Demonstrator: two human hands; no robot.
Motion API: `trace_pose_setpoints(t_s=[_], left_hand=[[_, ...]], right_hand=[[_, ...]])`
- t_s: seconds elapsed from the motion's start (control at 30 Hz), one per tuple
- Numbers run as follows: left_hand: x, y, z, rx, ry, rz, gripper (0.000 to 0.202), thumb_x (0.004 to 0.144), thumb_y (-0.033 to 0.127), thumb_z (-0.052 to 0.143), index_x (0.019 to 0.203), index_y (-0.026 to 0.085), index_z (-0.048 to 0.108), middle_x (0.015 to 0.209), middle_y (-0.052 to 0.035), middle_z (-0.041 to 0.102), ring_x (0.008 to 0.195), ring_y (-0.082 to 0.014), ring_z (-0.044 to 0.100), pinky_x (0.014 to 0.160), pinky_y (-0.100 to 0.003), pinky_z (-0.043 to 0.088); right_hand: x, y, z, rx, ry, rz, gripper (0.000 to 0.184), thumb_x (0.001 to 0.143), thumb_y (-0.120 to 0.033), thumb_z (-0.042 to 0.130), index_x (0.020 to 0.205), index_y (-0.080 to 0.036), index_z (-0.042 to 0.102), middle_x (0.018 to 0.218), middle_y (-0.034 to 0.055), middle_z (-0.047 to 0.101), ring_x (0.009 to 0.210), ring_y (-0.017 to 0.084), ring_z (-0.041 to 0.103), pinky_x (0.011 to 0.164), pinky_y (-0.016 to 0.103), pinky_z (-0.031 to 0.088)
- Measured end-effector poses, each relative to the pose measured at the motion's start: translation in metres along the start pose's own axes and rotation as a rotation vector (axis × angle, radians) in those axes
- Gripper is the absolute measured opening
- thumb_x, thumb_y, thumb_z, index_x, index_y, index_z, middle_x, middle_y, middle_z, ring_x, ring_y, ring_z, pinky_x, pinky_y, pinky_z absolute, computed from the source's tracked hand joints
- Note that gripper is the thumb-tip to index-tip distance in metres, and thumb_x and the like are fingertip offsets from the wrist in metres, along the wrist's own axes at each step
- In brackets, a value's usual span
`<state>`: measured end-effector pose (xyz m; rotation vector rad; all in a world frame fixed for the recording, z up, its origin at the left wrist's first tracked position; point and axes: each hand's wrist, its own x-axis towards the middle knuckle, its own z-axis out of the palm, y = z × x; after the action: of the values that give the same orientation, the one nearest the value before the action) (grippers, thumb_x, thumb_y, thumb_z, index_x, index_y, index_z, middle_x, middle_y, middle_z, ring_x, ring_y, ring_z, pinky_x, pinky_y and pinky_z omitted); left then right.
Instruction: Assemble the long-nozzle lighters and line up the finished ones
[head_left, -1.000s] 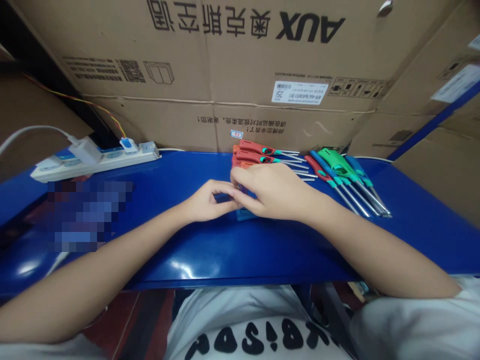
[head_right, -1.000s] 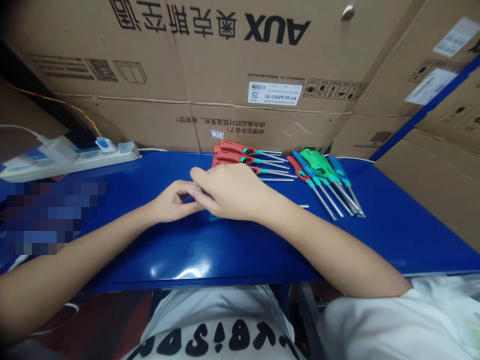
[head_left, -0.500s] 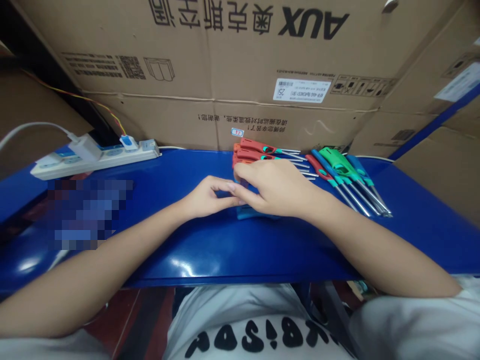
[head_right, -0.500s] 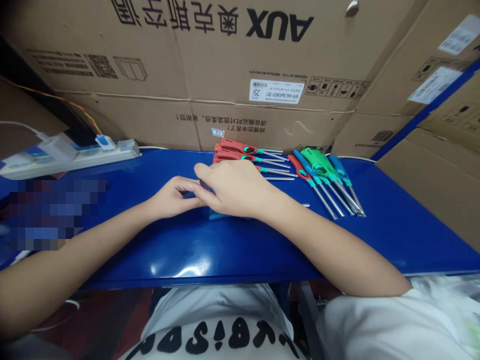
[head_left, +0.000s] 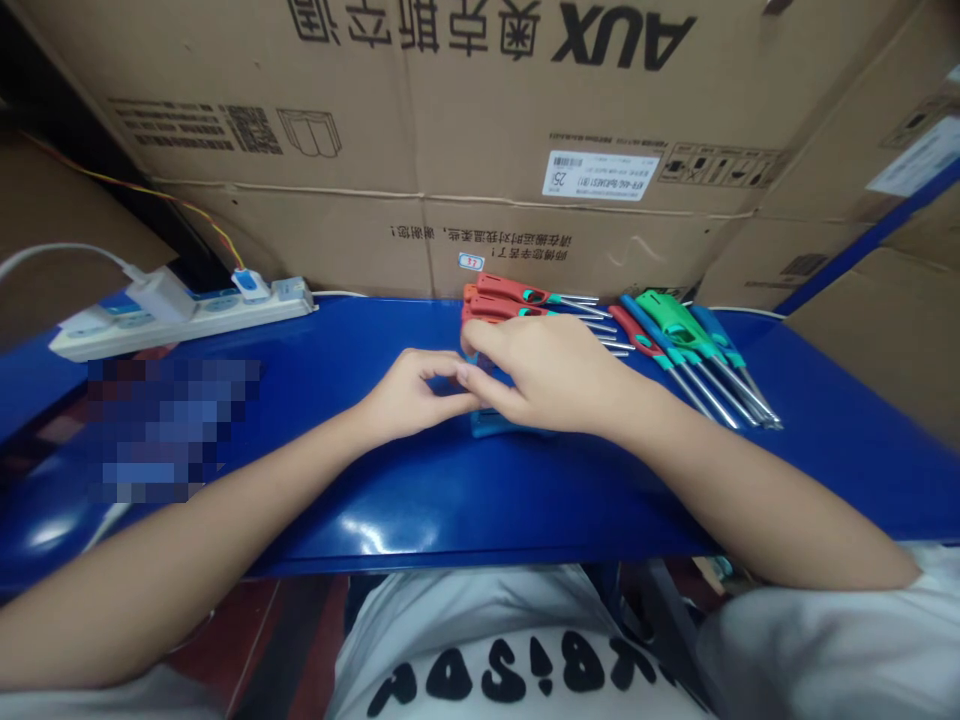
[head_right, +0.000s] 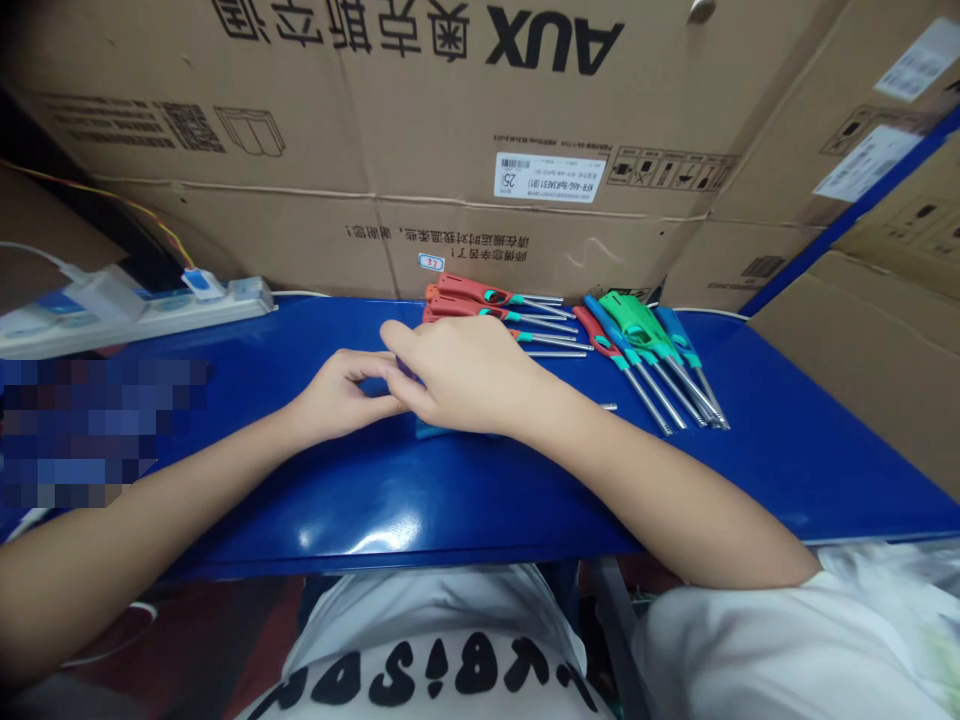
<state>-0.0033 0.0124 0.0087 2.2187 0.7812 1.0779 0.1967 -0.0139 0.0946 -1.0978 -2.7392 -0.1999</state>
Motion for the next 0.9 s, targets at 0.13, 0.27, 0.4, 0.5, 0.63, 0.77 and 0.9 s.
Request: trace_pose_setpoints(t_s=[0.13,0.27,0.4,0.5,0.63,0.77,0.9], left_hand=[[0.0006,0.0007,0.0022,-0.071,-0.049,0.071,0.016,0.089,0.029,0.074,0.082,0.016,0.077,0.085,-0.0054,0.08,0.078,-0.0162,0.074,0.075,-0.024,0.058],[0.0001,-0.0019,0.003,-0.113,-0.079,0.05,0.022,0.089,0.035,0.075,0.079,0.016,0.077,0.08,-0.0059,0.079,0.071,-0.0163,0.073,0.069,-0.024,0.058],[-0.0011,-0.0007,0.0028,-0.052,0.002,-0.009,0.019,0.083,0.033,0.081,0.075,0.016,0.076,0.074,-0.0035,0.078,0.067,-0.0151,0.071,0.064,-0.021,0.055],[-0.0006,-0.0008,0.002,-0.086,-0.031,0.008,0.018,0.084,0.034,0.079,0.08,0.016,0.078,0.079,-0.0047,0.079,0.072,-0.0165,0.073,0.069,-0.023,0.057],[0.0002,-0.0028,0.0008,-0.108,-0.058,0.004,0.026,0.087,0.04,0.077,0.078,0.015,0.077,0.078,-0.0056,0.079,0.07,-0.0165,0.072,0.067,-0.024,0.056],[-0.0002,0.0,0.0007,0.007,0.016,-0.023,0.031,0.084,0.04,0.08,0.07,0.014,0.072,0.071,-0.0037,0.075,0.066,-0.0151,0.068,0.064,-0.023,0.052],[0.0002,0.0025,0.0004,-0.035,-0.03,0.062,0.023,0.084,0.038,0.08,0.079,0.015,0.075,0.083,-0.006,0.078,0.077,-0.0176,0.072,0.074,-0.025,0.056]], right_hand=[[0.0,0.0003,0.0007,-0.021,-0.003,-0.006,0.031,0.103,-0.038,0.043,0.109,-0.016,0.064,0.092,0.0088,0.074,0.078,0.022,0.065,0.06,0.03,0.022],[0.0002,0.0006,0.0004,-0.024,-0.007,0.002,0.032,0.103,-0.041,0.044,0.108,-0.016,0.064,0.091,0.0086,0.074,0.078,0.022,0.065,0.059,0.03,0.022],[0.0005,-0.0001,-0.0001,-0.008,0.0,-0.024,0.031,0.102,-0.04,0.044,0.106,-0.016,0.064,0.089,0.0079,0.074,0.076,0.021,0.065,0.059,0.031,0.022],[0.0011,0.0003,-0.0001,-0.022,-0.008,-0.006,0.029,0.101,-0.038,0.046,0.106,-0.016,0.064,0.09,0.0084,0.074,0.077,0.022,0.066,0.059,0.031,0.023],[0.0009,0.0006,0.0,-0.014,-0.007,0.012,0.031,0.101,-0.041,0.046,0.105,-0.016,0.064,0.091,0.0086,0.075,0.079,0.022,0.067,0.06,0.03,0.025],[-0.0001,-0.0002,0.0001,0.007,0.002,-0.01,0.031,0.101,-0.04,0.045,0.105,-0.016,0.065,0.09,0.008,0.075,0.077,0.022,0.067,0.06,0.03,0.025],[0.0001,0.0007,-0.0002,0.007,0.001,0.002,0.028,0.099,-0.038,0.048,0.103,-0.017,0.065,0.091,0.0085,0.076,0.079,0.022,0.067,0.06,0.03,0.025]])
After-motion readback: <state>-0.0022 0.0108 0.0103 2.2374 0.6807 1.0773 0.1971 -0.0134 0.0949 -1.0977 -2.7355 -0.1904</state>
